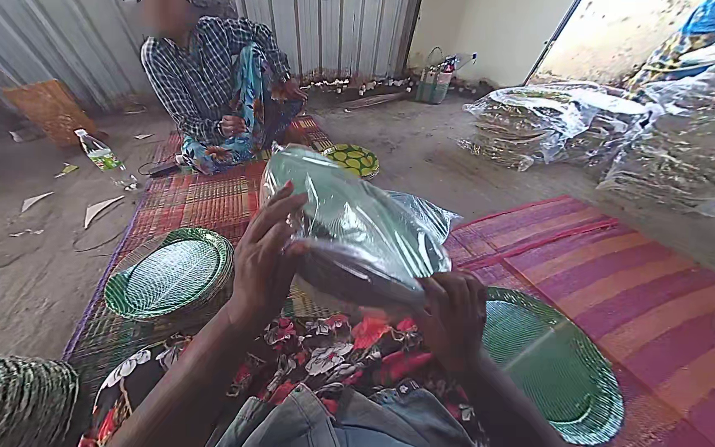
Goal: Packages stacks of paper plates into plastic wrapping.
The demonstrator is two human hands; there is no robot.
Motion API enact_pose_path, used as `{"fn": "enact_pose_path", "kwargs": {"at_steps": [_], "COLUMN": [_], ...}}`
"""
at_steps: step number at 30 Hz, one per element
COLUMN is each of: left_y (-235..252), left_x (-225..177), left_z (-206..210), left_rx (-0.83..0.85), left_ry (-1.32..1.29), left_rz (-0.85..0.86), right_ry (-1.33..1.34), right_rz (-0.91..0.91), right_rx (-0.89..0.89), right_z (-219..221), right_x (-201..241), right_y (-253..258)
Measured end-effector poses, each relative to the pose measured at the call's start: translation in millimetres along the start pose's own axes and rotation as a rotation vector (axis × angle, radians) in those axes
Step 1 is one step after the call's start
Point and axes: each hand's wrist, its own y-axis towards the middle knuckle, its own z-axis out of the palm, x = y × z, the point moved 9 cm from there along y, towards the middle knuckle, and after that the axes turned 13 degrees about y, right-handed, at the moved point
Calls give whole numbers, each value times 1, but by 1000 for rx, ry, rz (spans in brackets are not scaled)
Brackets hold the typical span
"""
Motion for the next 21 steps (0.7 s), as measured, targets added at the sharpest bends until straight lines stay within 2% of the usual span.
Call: {"fn": "enact_pose_path", "kwargs": {"at_steps": [2,5,7,9,10,12,14,16,19,21], "left_y": [25,15,-26,-80,-111,-181,-253,-304,-308,-304], "left_x": [26,70,87,91,93,96,96,90,94,99], "left_z": [42,115,152,178,186,196,199,201,205,207], "left_rx": [118,503,833,1135,1262,1462,1590,1665,1697,1674], "left_ry": [74,229,235,144,100,68,94,83,124,149], "left_rz": [-57,-211,-335,-406,-425,-483,-553,-545,-557,-576], "right_ry": [-75,-110,-156,-121,-69,33,139,189,171,193], "right_rz": [25,138,290,604,681,692,701,749,816,851], "right_rx": [33,254,461,808,933,1161,1307,1397,1517,1510], "right_z": [9,56,98,137,152,177,188,187,182,182], "right_x": [-35,-110,-161,-200,-206,-197,-187,-185,-193,-198], "right_y": [22,31,11,-28,-45,-66,-80,-93,-113,-116]}}
